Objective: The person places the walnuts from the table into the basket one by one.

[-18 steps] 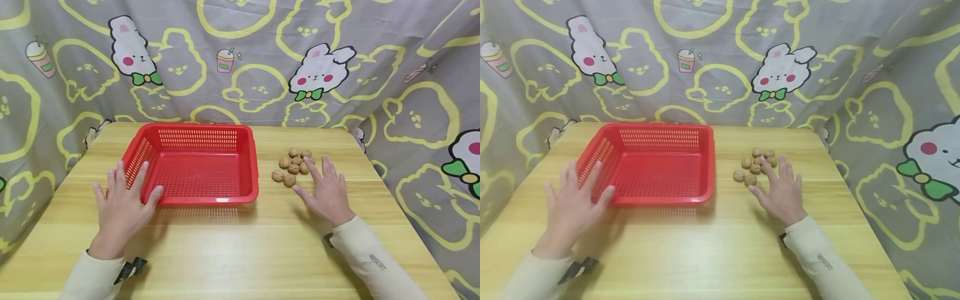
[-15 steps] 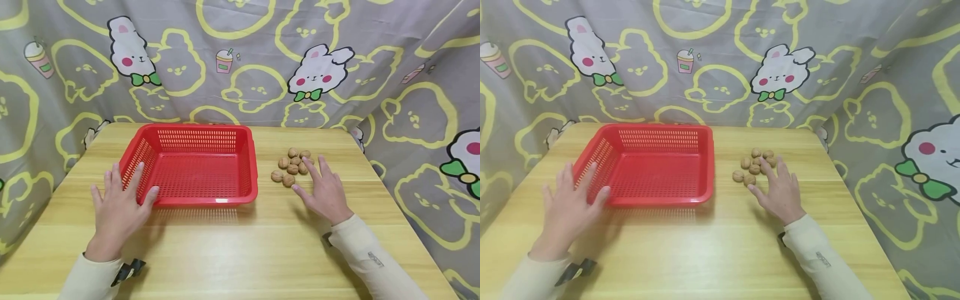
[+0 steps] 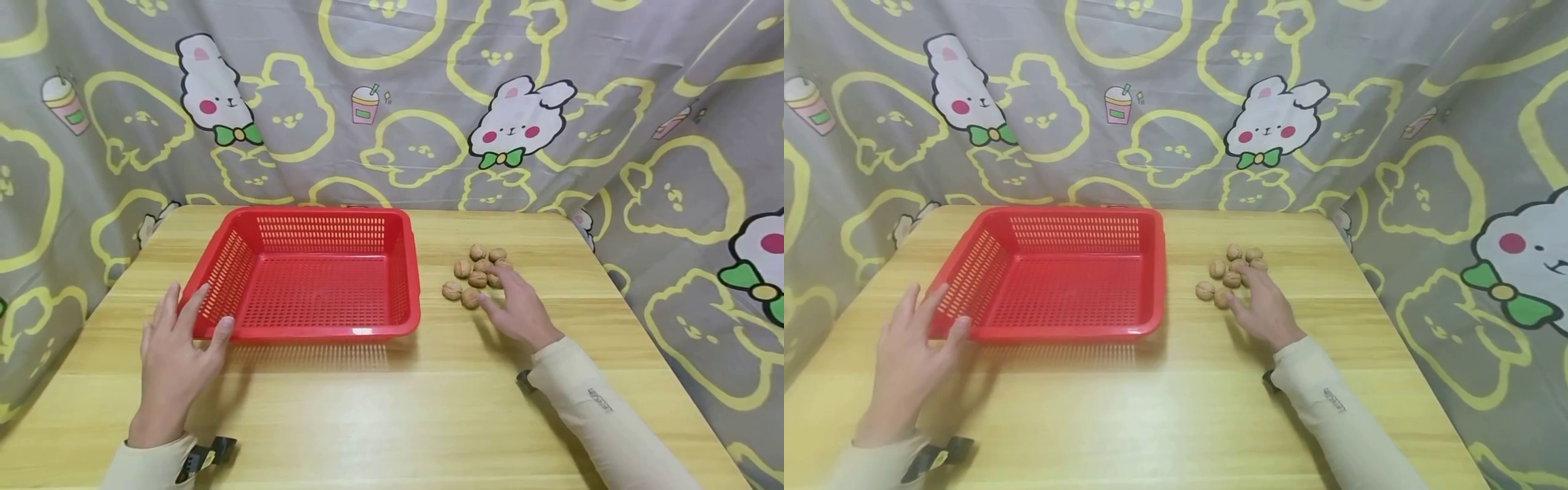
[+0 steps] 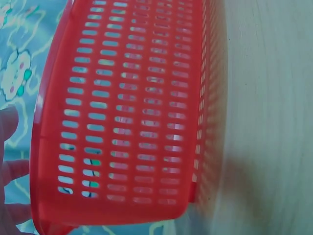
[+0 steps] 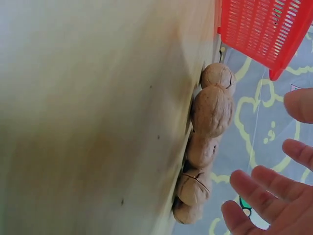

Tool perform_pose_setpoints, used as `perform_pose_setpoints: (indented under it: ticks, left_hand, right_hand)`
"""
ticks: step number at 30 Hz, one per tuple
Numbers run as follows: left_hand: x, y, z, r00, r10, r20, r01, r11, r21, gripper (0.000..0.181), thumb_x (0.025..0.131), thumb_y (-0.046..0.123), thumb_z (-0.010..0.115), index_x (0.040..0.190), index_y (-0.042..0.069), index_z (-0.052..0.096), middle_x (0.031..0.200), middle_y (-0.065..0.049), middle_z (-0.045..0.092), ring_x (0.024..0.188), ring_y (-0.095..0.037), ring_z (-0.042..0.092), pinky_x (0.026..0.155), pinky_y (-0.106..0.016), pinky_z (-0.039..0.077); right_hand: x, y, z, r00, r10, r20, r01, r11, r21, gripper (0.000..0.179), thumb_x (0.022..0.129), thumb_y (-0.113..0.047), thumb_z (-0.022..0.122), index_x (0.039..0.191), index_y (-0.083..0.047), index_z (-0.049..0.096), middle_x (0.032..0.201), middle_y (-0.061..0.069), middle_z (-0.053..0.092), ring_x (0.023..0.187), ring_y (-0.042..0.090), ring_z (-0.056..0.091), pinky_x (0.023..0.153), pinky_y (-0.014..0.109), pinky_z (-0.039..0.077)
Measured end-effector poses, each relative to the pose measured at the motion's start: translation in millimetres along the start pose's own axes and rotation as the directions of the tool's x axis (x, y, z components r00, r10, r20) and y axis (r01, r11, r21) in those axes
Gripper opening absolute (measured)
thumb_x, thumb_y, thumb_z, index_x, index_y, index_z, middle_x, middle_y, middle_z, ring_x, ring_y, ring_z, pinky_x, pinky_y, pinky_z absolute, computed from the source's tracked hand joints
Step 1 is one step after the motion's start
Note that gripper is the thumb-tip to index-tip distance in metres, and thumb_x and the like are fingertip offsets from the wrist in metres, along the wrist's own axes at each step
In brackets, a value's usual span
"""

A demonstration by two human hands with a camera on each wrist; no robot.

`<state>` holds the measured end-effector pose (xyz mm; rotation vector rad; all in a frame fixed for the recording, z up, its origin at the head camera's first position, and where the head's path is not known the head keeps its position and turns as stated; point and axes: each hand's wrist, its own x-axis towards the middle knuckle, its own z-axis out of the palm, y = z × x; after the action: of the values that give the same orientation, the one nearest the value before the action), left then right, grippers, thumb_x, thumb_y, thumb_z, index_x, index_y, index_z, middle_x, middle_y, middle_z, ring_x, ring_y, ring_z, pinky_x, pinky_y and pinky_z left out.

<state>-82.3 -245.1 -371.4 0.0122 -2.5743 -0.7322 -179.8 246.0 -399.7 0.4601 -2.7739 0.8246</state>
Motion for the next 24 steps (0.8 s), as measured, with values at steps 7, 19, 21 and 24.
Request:
perform_pose_setpoints:
  ticks: [7,19,21,24]
  left_hand:
    - [-3.4,-7.3,6.3,0.999,-0.047,0.011,0.047,0.998,-0.031,0.063,0.094,0.043,0.054,0.142,0.003,0.044,0.154,-0.029,0.018,0.139,-0.052,0.015,0.108,-0.071,0.006]
    - [-9.0,-8.4,9.3,0.992,-0.107,0.067,0.112,0.99,-0.084,0.061,0.095,0.037,0.056,0.144,0.004,0.041,0.158,-0.024,0.01,0.139,-0.053,0.016,0.094,-0.079,0.024]
    - [-8.1,-8.1,9.9,0.992,-0.11,0.063,0.116,0.989,-0.096,0.06,0.094,0.036,0.057,0.143,0.003,0.043,0.158,-0.023,0.01,0.139,-0.052,0.017,0.093,-0.079,0.025]
    - [-6.2,-7.5,10.0,0.991,-0.116,0.068,0.123,0.987,-0.104,0.059,0.094,0.036,0.057,0.141,0.001,0.045,0.158,-0.022,0.009,0.139,-0.052,0.017,0.093,-0.079,0.026]
  right_hand:
    - [9.1,2.6,8.8,0.998,-0.008,0.057,0.007,1.0,0.024,0.05,0.091,-0.022,0.067,0.133,0.0,0.05,0.123,0.023,0.056,0.107,0.041,0.057,0.088,0.054,0.048]
    - [13.3,-0.5,13.6,0.984,0.035,0.173,-0.03,0.999,-0.029,0.047,0.09,-0.021,0.066,0.129,0.004,0.055,0.126,0.025,0.056,0.103,0.039,0.058,0.089,0.053,0.047]
    - [14.8,-1.0,13.2,0.983,0.037,0.178,-0.031,0.999,-0.037,0.047,0.09,-0.02,0.067,0.128,0.003,0.056,0.127,0.024,0.057,0.109,0.038,0.056,0.092,0.054,0.046]
    - [17.7,-1.0,12.8,0.983,0.009,0.184,0.001,0.999,-0.052,0.043,0.088,-0.018,0.068,0.124,0.003,0.059,0.11,0.022,0.063,0.093,0.034,0.06,0.084,0.051,0.049]
